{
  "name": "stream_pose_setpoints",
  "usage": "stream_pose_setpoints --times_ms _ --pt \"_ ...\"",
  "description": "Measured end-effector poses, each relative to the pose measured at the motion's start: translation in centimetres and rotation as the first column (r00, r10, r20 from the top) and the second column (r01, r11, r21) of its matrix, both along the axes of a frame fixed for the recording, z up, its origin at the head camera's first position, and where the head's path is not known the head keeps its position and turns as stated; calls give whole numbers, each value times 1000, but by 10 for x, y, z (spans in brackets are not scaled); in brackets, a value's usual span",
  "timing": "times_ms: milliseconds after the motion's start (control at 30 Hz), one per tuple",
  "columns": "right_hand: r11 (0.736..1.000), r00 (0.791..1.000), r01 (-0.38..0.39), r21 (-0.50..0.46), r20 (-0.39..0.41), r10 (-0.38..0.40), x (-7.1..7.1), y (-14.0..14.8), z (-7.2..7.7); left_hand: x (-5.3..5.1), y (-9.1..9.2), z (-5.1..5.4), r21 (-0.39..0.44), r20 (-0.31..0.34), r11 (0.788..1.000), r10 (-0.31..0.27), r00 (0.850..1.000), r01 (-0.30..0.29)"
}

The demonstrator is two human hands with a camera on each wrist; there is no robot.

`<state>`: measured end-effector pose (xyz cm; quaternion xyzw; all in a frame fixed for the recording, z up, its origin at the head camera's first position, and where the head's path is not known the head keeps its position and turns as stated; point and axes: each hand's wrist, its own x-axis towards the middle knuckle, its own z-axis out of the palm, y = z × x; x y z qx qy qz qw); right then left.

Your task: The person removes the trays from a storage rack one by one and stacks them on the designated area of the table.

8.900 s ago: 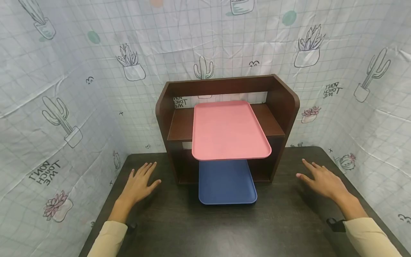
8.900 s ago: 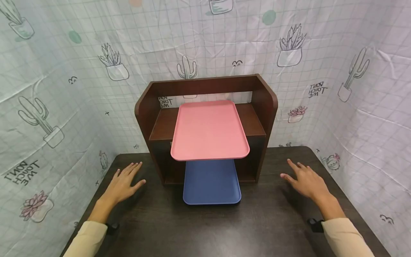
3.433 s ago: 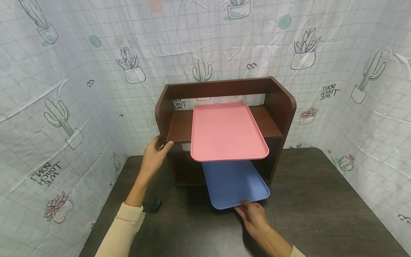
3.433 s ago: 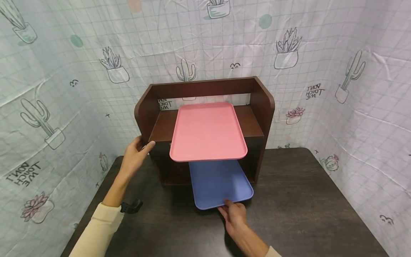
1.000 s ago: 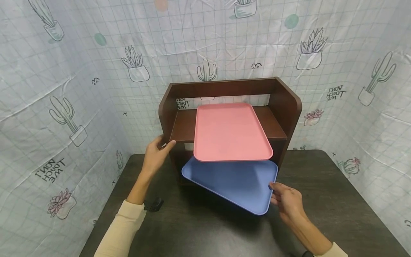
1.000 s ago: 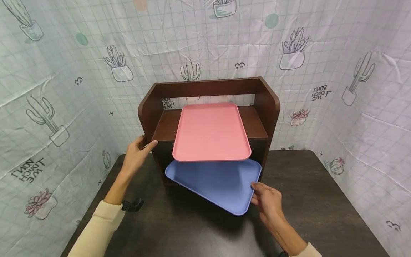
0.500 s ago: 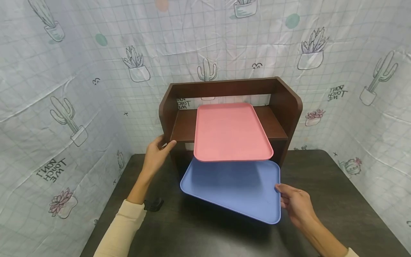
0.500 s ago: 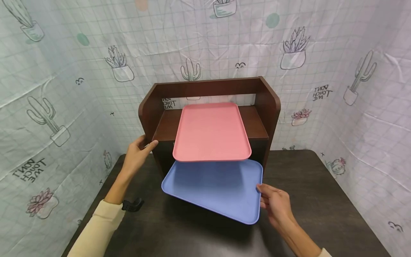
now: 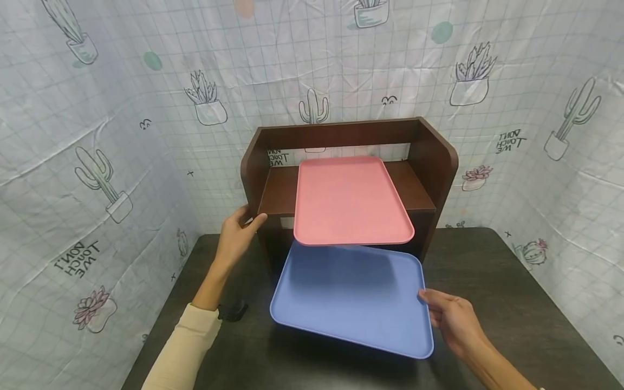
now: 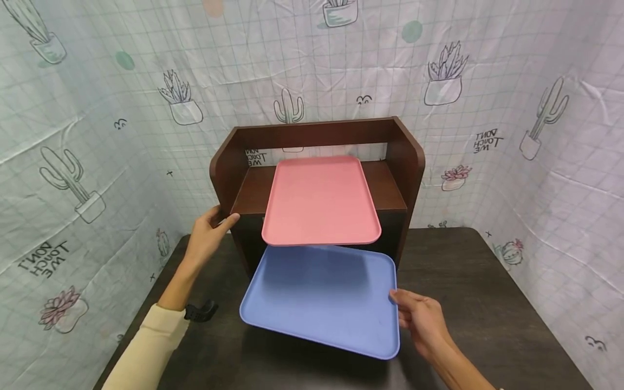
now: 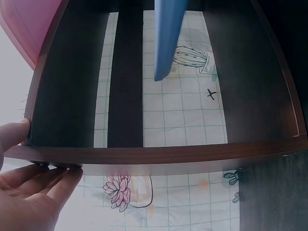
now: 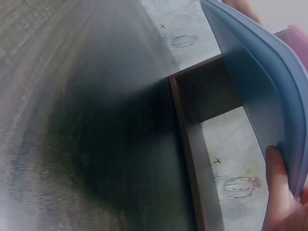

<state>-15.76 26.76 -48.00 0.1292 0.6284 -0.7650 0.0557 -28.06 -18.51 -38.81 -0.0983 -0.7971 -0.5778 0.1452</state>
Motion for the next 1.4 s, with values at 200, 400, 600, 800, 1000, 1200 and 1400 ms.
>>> stream_pose_setpoints --times_ms 200,400,600,800,1000,1200,1400 --pt "998 998 -38 54 49 36 8 0 -6 0 0 0 3 5 1000 3 1000 -3" --pt "994 995 -56 91 89 48 15 -4 -14 0 0 0 6 2 1000 1 1000 -1" --pt "990 993 -79 117 95 68 21 -7 -22 -1 1 -1 -7 -9 1000 11 1000 -11" --pt "987 991 -84 138 110 69 26 -7 -30 -1 1 -1 -16 -15 1000 13 1000 -13" --pt "988 990 -90 123 121 75 28 -6 -42 0 0 0 -23 -15 1000 13 1000 -13" --pt "988 986 -92 127 153 72 27 -4 -55 0 0 1 -28 -13 1000 10 1000 -10" --pt "984 983 -135 113 143 118 29 0 -63 0 1 0 -22 -6 1000 1 1000 -1"
